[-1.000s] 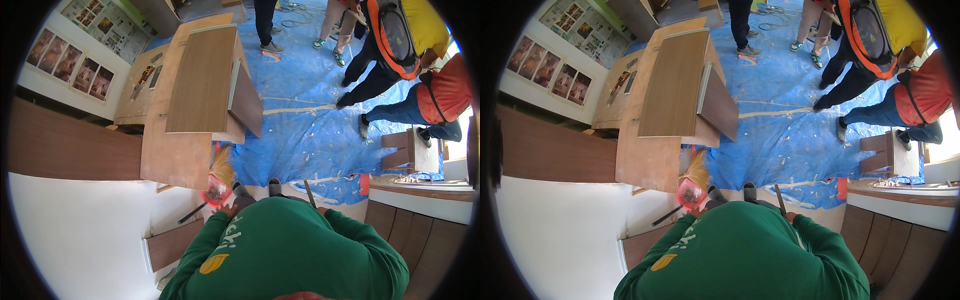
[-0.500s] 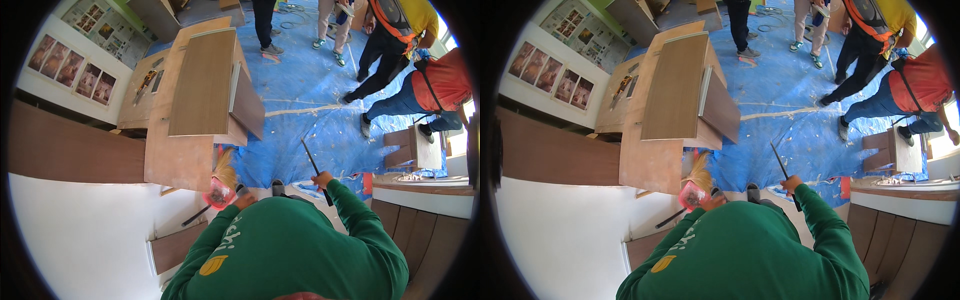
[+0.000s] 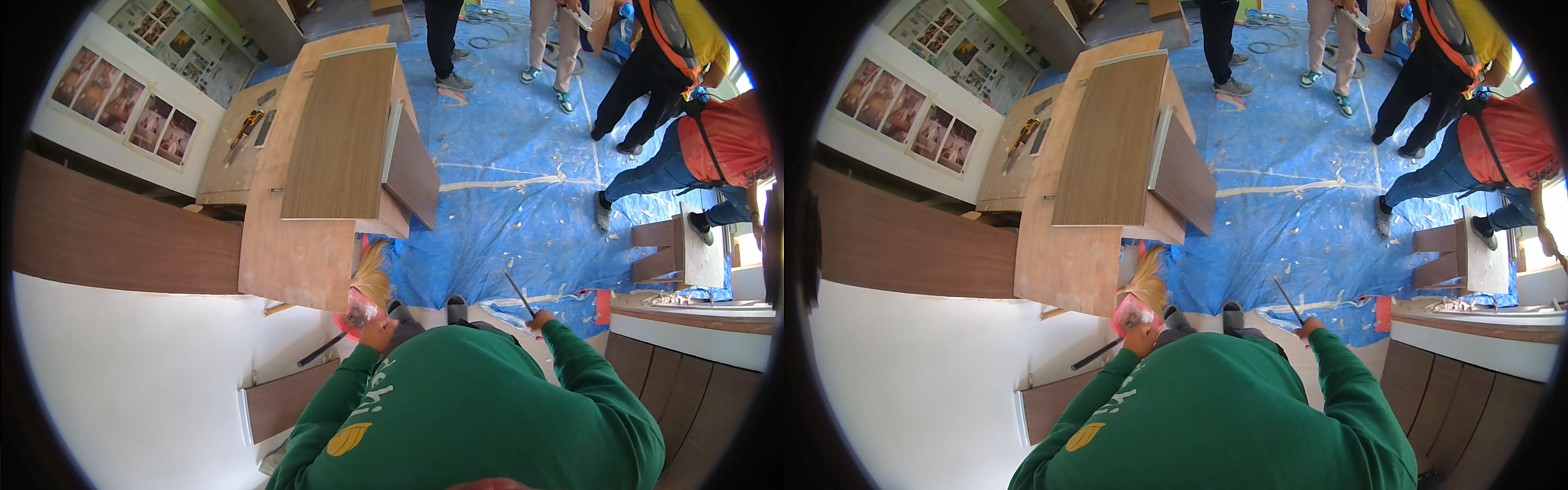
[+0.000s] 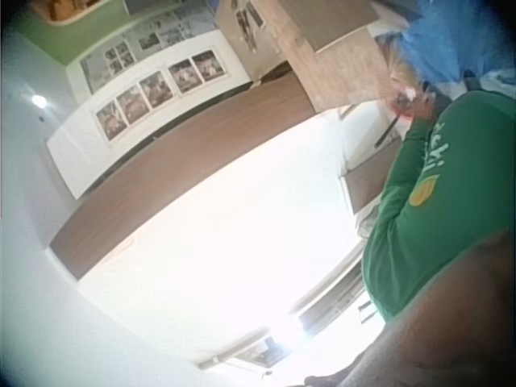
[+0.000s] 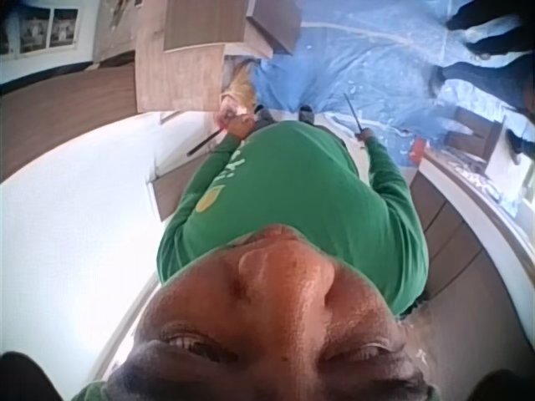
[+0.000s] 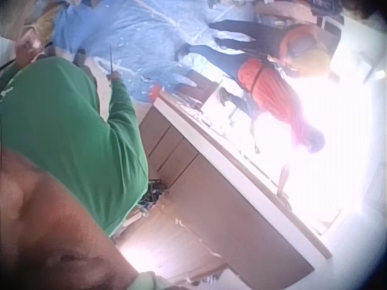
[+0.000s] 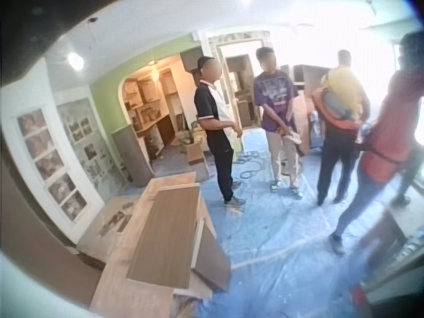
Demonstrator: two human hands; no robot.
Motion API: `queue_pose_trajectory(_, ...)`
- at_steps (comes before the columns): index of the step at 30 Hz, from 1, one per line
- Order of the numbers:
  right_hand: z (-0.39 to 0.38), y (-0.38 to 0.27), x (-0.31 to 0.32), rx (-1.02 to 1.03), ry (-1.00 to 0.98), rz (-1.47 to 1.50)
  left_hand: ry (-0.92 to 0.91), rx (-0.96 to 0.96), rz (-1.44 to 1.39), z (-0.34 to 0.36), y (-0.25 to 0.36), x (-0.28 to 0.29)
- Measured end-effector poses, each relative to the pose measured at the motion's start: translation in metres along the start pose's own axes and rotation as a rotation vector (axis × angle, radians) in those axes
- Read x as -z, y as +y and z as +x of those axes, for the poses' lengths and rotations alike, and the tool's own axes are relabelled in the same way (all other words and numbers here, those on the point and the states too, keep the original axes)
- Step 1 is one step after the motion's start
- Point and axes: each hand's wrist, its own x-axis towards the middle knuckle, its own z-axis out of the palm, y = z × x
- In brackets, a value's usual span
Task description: The person uses a chisel to scrape the edges of a wooden cabinet door, then switches to a sanding block to smooth the surface and edges. The person works on the door while it is attached to the cabinet frame.
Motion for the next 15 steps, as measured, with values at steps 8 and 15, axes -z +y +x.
queue_pose_trajectory(8, 0.043, 0.020, -0.013, 0.022, -0.119, -0.147, -0.515, -0.128, -0.449, -0.065, 0.107, 0.096)
queue_pose_trajectory(15, 0.099, 0.054, -0.044, 0.288, -0.066, -0.294, -0.646, -0.198, -1.008, -0.099, 0.196, 0.252)
